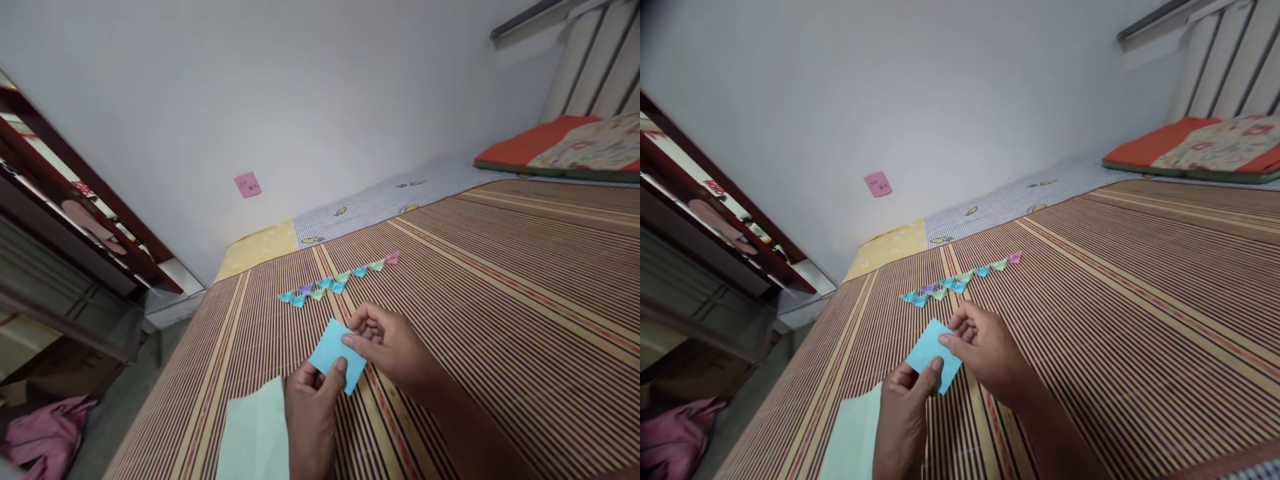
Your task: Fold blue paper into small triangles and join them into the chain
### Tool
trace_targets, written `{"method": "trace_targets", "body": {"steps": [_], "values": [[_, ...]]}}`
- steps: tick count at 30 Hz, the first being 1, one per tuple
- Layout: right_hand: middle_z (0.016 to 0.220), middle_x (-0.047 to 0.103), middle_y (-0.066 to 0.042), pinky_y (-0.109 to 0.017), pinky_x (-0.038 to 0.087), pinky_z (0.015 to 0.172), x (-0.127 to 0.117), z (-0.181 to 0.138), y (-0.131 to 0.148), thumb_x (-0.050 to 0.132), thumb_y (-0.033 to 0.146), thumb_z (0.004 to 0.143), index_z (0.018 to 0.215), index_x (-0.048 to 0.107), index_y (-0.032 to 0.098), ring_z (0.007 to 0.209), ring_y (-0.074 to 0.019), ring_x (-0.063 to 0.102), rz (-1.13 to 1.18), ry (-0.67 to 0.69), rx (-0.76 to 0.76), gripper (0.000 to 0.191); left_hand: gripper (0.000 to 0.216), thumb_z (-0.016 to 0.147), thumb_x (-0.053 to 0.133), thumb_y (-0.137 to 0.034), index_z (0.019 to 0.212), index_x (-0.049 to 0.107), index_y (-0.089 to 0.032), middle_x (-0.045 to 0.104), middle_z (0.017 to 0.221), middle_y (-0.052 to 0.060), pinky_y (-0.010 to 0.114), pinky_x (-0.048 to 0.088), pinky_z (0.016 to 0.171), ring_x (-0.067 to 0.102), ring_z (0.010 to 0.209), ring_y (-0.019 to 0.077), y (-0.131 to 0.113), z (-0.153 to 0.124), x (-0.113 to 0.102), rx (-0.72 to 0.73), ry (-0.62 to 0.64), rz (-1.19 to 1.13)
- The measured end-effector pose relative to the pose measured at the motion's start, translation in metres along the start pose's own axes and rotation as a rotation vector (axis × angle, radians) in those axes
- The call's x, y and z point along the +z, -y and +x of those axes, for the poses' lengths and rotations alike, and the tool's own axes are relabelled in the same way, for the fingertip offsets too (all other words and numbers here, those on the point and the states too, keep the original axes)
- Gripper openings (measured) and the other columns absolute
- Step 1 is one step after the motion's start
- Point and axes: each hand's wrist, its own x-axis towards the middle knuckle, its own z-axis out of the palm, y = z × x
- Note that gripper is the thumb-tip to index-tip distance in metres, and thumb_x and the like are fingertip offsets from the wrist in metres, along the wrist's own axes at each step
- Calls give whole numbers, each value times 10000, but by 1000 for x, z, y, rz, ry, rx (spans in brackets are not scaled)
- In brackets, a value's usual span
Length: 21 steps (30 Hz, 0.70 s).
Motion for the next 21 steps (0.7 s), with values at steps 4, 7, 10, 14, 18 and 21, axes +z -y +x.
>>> {"method": "trace_targets", "body": {"steps": [4,7,10,14,18,21], "values": [[773,627,-7,-248,443,590,-2,1,-2,706,324,801,990,657,163,660,-137,564,92,68,33,252,279,691,844,-372,841,810,-139,736,698,46,274,502,660,623,653,164,-5,-2,2,19,55,45],[738,613,-4,-240,423,571,-6,1,-1,703,354,812,886,684,156,638,-127,541,115,127,24,212,283,692,842,-365,852,810,-133,740,730,54,288,509,676,625,679,175,-8,-4,3,9,116,54],[670,549,22,-225,372,526,-10,1,-1,699,364,819,799,666,155,581,-106,482,117,177,17,212,257,687,842,-339,838,805,-135,731,728,43,274,498,655,600,663,159,-9,-5,3,6,143,59],[641,509,41,-215,348,509,-14,0,-2,732,376,799,787,618,160,549,-92,448,154,212,58,245,253,687,835,-335,843,801,-139,746,758,51,280,503,681,616,700,173,-8,-5,3,27,138,72],[602,471,55,-211,328,491,-15,-1,-1,745,386,792,720,569,172,523,-85,416,177,209,53,286,318,711,820,-373,919,798,-134,773,836,84,301,512,720,640,755,198,-7,-7,5,33,140,86],[587,459,59,-210,314,480,-14,-2,1,738,373,796,705,573,172,507,-82,402,183,193,52,276,337,761,782,-420,930,793,-129,751,787,69,286,500,682,623,716,183,-6,-9,7,20,127,73]]}}
